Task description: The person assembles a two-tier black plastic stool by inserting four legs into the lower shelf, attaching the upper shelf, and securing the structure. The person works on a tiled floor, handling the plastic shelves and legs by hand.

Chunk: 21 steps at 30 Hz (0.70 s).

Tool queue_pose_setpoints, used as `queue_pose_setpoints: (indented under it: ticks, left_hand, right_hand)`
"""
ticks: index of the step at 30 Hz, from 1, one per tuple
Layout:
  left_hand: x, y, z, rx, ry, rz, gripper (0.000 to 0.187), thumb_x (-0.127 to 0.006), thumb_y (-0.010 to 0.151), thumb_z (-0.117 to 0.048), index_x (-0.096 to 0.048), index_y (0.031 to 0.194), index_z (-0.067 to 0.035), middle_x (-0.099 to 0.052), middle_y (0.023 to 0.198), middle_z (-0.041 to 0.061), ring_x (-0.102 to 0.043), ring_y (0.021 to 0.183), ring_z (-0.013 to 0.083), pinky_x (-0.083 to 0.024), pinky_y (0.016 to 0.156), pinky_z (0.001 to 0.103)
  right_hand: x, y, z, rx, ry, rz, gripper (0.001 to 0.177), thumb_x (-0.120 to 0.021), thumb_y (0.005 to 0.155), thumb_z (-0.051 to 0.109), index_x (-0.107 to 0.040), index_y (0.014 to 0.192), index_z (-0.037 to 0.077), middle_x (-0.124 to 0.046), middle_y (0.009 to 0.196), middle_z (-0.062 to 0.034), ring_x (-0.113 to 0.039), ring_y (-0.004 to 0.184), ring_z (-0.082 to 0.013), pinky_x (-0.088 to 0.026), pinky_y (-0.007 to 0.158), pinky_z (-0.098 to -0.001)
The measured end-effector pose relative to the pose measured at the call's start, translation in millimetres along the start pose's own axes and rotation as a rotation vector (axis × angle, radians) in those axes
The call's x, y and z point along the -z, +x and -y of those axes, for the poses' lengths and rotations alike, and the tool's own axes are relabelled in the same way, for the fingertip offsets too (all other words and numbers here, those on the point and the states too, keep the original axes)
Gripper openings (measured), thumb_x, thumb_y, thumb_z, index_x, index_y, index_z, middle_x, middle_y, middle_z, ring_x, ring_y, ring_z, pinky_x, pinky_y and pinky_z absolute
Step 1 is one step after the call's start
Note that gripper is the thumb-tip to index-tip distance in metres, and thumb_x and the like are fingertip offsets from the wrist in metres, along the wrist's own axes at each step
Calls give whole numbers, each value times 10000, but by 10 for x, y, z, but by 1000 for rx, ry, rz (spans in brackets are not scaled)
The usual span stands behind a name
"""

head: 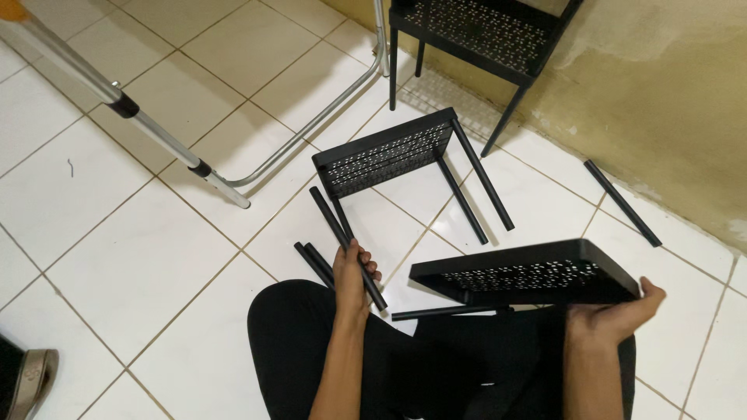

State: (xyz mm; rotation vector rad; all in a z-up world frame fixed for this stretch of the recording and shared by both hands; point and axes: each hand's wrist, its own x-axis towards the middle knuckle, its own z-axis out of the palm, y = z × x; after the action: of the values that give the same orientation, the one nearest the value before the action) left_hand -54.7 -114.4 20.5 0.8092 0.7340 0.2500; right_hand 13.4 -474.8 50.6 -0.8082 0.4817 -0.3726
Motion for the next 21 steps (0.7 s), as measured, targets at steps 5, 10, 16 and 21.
queue_pose_setpoints:
  ticks: [5, 10, 16, 21]
  left_hand:
    - [-53, 423, -340, -363, 213, -255, 217, -644, 1033, -247, -553, 972, -59, -473, 751, 9, -448, 631, 124, -395, 559, 316]
    - [-258, 1057, -971, -1056, 765, -338, 618, -913, 719, -230, -590, 1188, 11, -624, 1067, 185, -615, 995, 348, -491, 839, 406]
    - [-357, 1361, -1135, -635, 1226, -173, 474, -929, 721, -324, -659, 995, -47, -701, 944, 99, -675, 871, 282, -515, 749, 429]
    - [-420, 1124, -1165, -762, 1037, -204, 408, -888, 793, -352, -664, 959, -54, -694, 782, 94, -663, 677, 259, -513, 644, 398]
  right_hand:
    - [188, 512, -478, -228, 7, 81, 480, -486, 927, 413, -589, 1280, 104, -647, 1269, -67, -631, 1148, -242, -557, 982, -464]
    - [436, 540, -558, -278, -25, -117, 627, -280, 938, 476, -637, 1308, 117, -660, 1314, -147, -637, 1200, -290, -548, 970, -554]
    - [851, 1111, -818, -421, -106, -24, 610, -252, 976, 391, -643, 1349, 108, -663, 1335, -132, -645, 1214, -307, -524, 1002, -610]
    - [942, 1326, -1191, -292, -214, -53, 663, -266, 978, 451, -600, 1405, 70, -644, 1390, -137, -625, 1237, -322, -499, 1035, -565]
